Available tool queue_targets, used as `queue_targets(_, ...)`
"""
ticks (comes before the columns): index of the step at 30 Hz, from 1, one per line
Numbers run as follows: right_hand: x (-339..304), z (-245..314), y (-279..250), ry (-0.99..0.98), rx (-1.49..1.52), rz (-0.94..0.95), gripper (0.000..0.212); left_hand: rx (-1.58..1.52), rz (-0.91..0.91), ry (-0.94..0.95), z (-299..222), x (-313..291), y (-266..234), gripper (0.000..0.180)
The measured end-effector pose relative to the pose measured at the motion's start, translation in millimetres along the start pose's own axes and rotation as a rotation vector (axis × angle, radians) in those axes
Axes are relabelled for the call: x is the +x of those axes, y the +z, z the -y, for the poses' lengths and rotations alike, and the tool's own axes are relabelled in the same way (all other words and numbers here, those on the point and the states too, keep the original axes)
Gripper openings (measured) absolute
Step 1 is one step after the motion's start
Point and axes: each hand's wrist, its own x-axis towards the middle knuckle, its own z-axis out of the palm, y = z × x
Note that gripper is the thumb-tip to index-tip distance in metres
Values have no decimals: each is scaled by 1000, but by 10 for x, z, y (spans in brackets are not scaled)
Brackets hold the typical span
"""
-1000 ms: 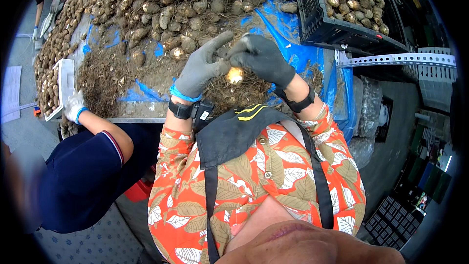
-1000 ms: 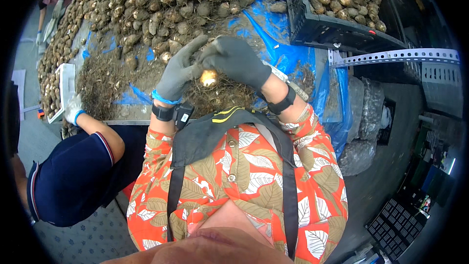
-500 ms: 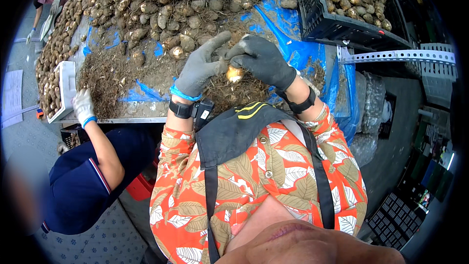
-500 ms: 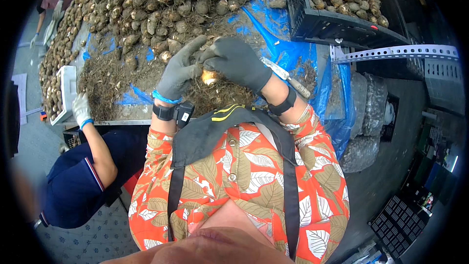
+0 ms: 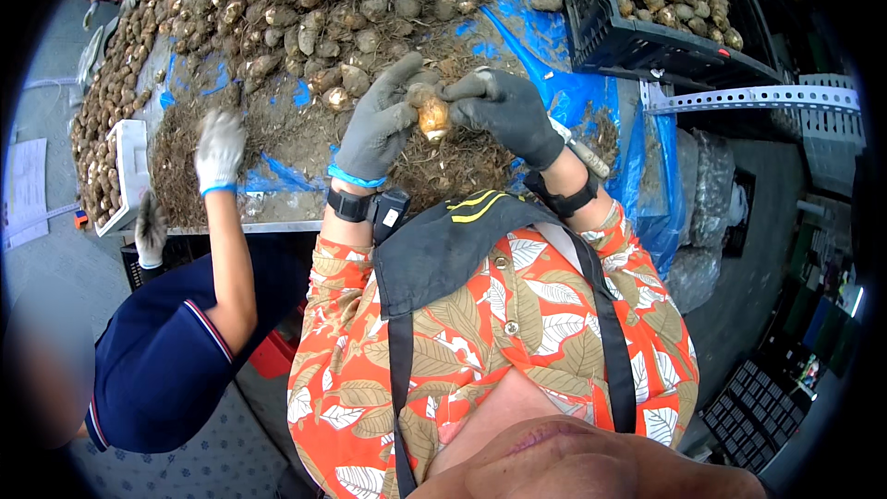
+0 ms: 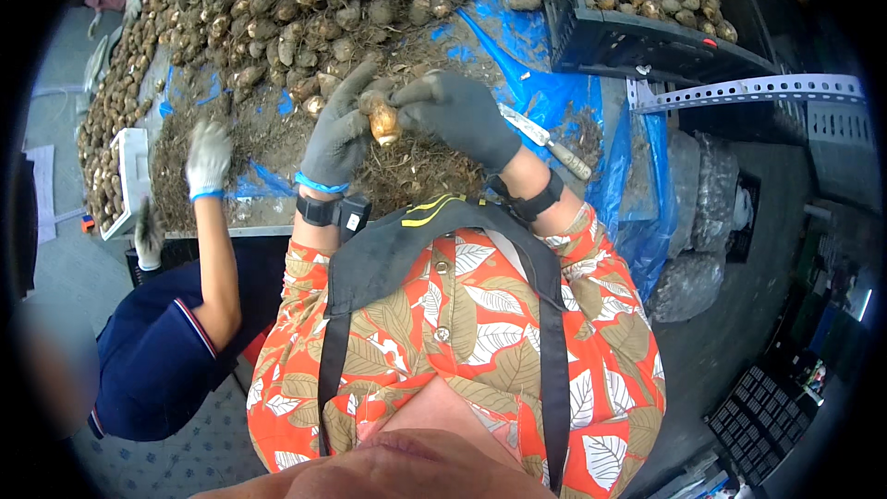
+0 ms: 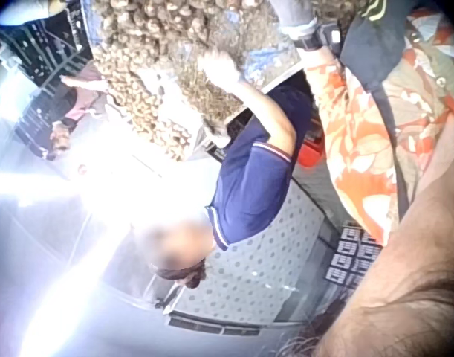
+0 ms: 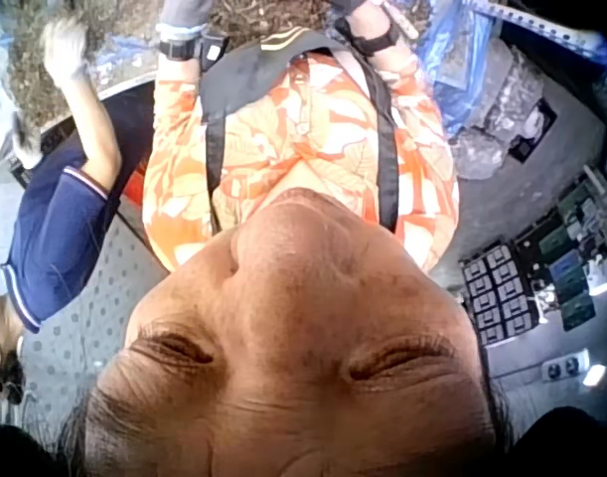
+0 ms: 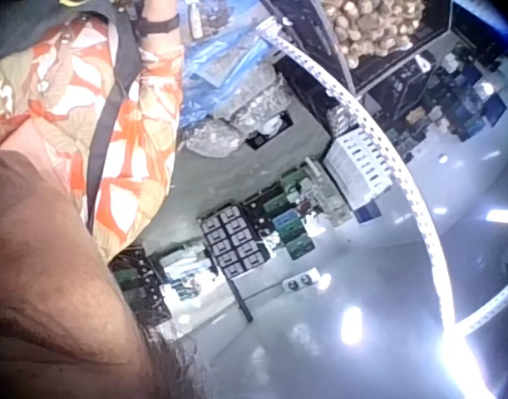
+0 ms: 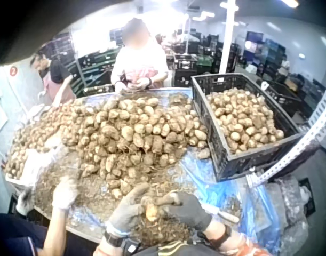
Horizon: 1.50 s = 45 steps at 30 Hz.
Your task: The person cleans small tubers by hand, removing soil and dry outer layers while standing at a processing table.
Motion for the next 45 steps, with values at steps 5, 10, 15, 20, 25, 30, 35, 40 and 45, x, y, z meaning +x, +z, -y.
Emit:
queue_targets(5, 17, -58, 6, -58, -87, -149, 16, 527, 2, -53, 181, -6, -104, 56)
queue_targets(10, -41, -93, 98, -101, -211, -96, 15, 567, -132, -80, 274, -16, 77, 57)
queue_targets(15, 205, -465, -425, -101, -312, -371, 25, 764, -91, -39, 61, -69, 156, 72)
queue_targets(20, 159, -54, -360, -297, -304, 24, 40, 976, -152, 87, 32, -97, 215, 85)
queue_targets(25, 252, 100, -46, -240, -425, 196, 28, 1226, -91, 99, -48, -97, 285, 91)
queue_targets(30, 463, -421, -290, -84, -453, -259, 22, 1286, -84, 18, -169, -126, 275, 90)
queue_targets(35, 309, -109, -160, -211, -436, -58, 26, 1355, -107, 112, -154, -149, 180, 86)
queue_targets(40, 181, 18, 179, -169, -292, 5, 27, 1313, -170, 186, -107, -138, 159, 83)
queue_targets(45, 309, -154, 175, 112, -163, -188, 25, 1314, -104, 294, -75, -113, 180, 80)
